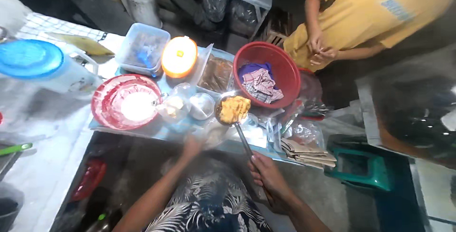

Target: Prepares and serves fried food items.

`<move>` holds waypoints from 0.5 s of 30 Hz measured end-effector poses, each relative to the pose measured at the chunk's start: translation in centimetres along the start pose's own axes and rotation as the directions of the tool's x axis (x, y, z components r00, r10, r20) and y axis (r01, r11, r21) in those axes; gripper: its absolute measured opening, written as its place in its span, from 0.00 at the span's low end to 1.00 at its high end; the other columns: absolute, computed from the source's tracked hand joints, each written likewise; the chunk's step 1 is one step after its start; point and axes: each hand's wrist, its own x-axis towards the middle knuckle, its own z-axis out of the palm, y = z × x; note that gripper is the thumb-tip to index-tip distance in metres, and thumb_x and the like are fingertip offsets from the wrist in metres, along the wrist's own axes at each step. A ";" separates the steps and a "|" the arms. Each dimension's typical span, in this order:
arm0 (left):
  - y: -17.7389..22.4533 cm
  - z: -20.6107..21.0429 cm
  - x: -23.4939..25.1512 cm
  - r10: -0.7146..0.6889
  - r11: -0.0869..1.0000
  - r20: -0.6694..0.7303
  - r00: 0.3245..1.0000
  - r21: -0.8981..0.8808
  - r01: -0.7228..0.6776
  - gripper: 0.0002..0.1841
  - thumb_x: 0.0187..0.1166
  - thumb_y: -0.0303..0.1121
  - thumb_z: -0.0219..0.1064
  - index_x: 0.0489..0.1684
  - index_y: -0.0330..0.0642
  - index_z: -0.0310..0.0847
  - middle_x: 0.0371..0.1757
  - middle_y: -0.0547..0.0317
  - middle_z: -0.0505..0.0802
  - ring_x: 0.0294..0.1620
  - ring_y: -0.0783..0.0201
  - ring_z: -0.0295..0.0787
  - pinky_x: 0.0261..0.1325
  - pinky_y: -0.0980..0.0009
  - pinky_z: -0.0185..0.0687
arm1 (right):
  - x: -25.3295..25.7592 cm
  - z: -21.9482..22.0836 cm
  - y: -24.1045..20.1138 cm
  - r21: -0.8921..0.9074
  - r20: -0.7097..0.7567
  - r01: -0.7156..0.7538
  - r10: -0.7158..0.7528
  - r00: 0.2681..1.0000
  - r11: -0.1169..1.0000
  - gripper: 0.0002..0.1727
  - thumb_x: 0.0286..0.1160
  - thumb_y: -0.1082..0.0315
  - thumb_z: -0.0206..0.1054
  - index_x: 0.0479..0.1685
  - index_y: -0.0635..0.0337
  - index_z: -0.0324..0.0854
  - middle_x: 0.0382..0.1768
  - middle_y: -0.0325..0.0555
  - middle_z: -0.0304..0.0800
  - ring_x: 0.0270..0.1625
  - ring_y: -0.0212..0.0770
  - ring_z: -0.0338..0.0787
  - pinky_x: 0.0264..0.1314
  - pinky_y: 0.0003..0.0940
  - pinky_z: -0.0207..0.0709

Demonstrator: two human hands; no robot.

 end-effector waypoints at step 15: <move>4.4 1.0 2.9 0.070 0.996 -0.041 0.997 0.066 -0.067 0.20 0.93 0.41 0.52 0.71 0.37 0.76 0.56 0.39 0.91 0.54 0.47 0.91 0.62 0.45 0.84 | 5.4 0.6 8.4 -0.636 -0.172 -0.015 -0.122 0.978 0.772 0.22 0.94 0.60 0.50 0.79 0.56 0.77 0.35 0.50 0.89 0.35 0.45 0.88 0.47 0.46 0.83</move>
